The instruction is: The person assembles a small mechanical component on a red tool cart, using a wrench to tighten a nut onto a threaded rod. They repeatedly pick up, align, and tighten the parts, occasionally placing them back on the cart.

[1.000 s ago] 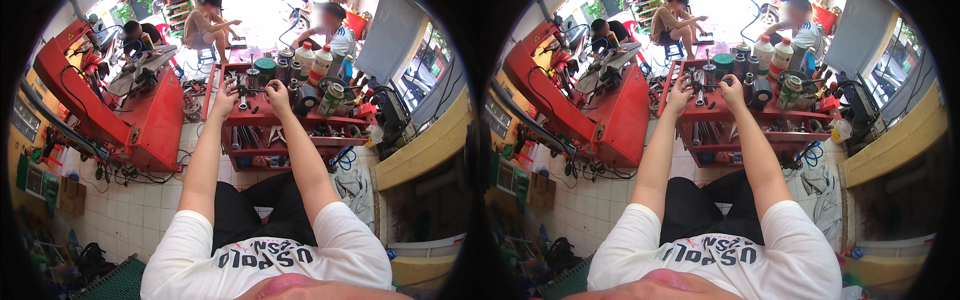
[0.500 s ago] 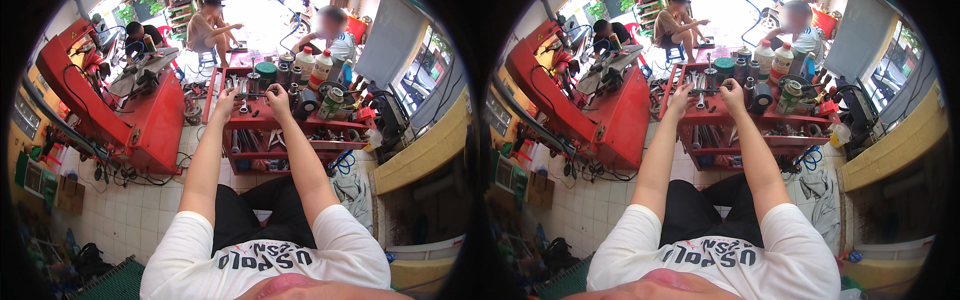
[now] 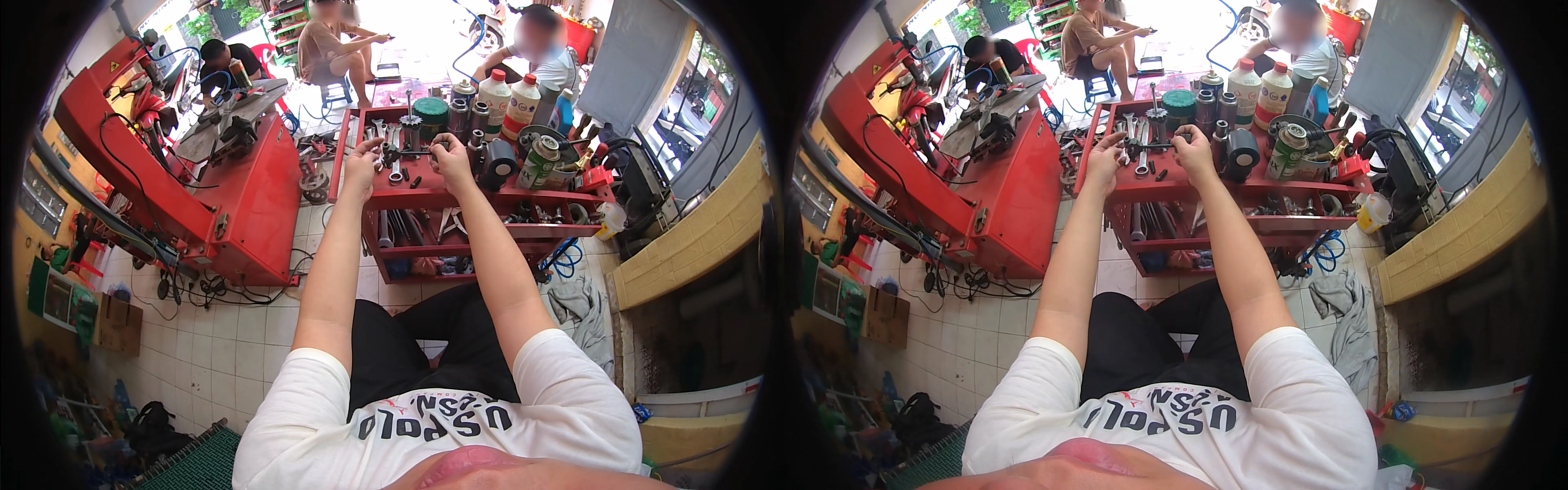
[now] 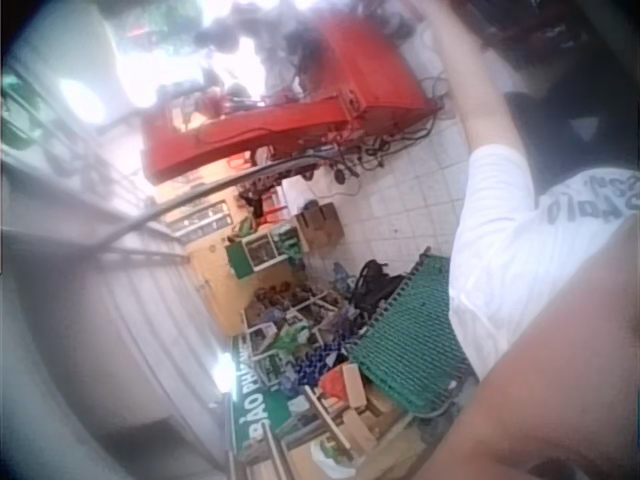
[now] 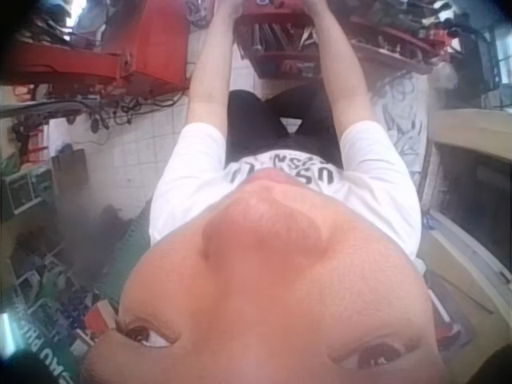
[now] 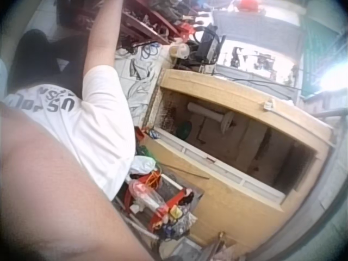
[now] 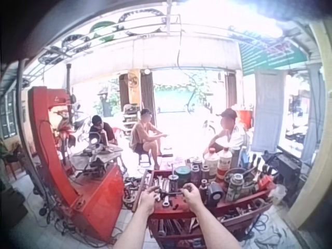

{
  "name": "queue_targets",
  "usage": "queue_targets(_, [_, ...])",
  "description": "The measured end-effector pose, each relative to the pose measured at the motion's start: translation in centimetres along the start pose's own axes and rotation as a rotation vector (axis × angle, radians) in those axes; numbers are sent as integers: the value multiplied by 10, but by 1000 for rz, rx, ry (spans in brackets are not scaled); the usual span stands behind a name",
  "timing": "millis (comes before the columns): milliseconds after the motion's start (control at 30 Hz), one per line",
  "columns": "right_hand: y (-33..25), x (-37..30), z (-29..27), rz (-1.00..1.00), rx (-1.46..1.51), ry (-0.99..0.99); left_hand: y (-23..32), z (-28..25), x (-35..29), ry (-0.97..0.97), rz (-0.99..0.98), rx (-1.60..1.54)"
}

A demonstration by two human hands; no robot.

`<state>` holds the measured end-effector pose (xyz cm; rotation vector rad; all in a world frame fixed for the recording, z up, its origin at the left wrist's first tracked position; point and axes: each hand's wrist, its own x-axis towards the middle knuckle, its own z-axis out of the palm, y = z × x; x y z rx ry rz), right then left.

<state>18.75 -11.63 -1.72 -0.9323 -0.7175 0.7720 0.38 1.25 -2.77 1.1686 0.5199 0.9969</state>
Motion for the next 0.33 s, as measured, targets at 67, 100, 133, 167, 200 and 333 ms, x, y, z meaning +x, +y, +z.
queue_targets(67, [2, 0, -5, -34, -36, 12, 2, 5, 1, 38, -91, 10])
queue_targets(100, [1, 0, -2, -51, -50, 10, 4, 1, 3, 25, -148, 49])
queue_targets(133, [1, 0, 2, -73, -62, 20, 6, -2, 4, 12, -206, 88])
queue_targets(167, [3, -1, 7, -94, -74, 31, 7, -5, 5, 11, -243, 135])
queue_targets(200, [4, 0, 2, -119, -94, 51, 13, 5, 0, -2, -285, 177])
queue_targets(333, [7, 11, -7, -131, -147, -27, 11, 10, -1, -68, -298, 123])
